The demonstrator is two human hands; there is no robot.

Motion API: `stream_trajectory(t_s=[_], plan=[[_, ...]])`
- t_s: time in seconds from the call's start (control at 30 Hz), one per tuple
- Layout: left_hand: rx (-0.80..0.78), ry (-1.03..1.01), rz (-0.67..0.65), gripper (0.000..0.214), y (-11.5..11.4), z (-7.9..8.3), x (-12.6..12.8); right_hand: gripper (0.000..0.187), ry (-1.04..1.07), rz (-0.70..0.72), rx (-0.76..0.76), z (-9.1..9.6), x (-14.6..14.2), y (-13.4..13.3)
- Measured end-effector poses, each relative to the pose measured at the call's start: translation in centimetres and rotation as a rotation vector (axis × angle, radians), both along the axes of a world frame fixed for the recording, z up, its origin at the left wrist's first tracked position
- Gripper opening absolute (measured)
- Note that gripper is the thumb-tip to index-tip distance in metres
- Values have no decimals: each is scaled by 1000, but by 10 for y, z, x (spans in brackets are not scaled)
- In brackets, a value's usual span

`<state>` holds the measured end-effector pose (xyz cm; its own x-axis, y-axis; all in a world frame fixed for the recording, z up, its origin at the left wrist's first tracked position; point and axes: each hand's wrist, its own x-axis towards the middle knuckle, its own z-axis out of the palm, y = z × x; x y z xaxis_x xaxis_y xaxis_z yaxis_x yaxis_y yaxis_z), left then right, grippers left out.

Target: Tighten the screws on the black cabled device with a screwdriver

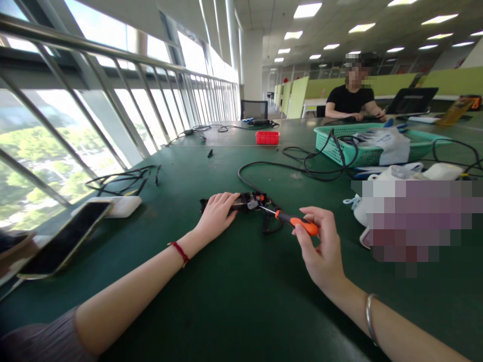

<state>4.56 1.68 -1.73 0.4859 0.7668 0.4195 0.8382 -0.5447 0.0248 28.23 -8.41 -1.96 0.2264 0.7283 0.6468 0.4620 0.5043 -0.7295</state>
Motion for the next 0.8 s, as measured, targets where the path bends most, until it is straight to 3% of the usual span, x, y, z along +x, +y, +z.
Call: stream_trajectory(t_s=[0.17, 0.33, 0.53, 0.67, 0.8], plan=[[7, -3, -6, 41, 1, -1, 0, 24, -16, -14, 37, -2, 0, 0], [10, -15, -13, 41, 2, -3, -1, 16, -15, 109, -148, 1, 0, -2], [9, 4, -3, 41, 2, -2, -1, 25, 25, -21, 5, -2, 0, 1], [5, 11, 5, 42, 1, -1, 0, 27, 8, -29, 43, -3, 0, 1], [-7, 4, 1, 41, 0, -1, 0, 17, -41, 52, -96, 0, 0, -3]])
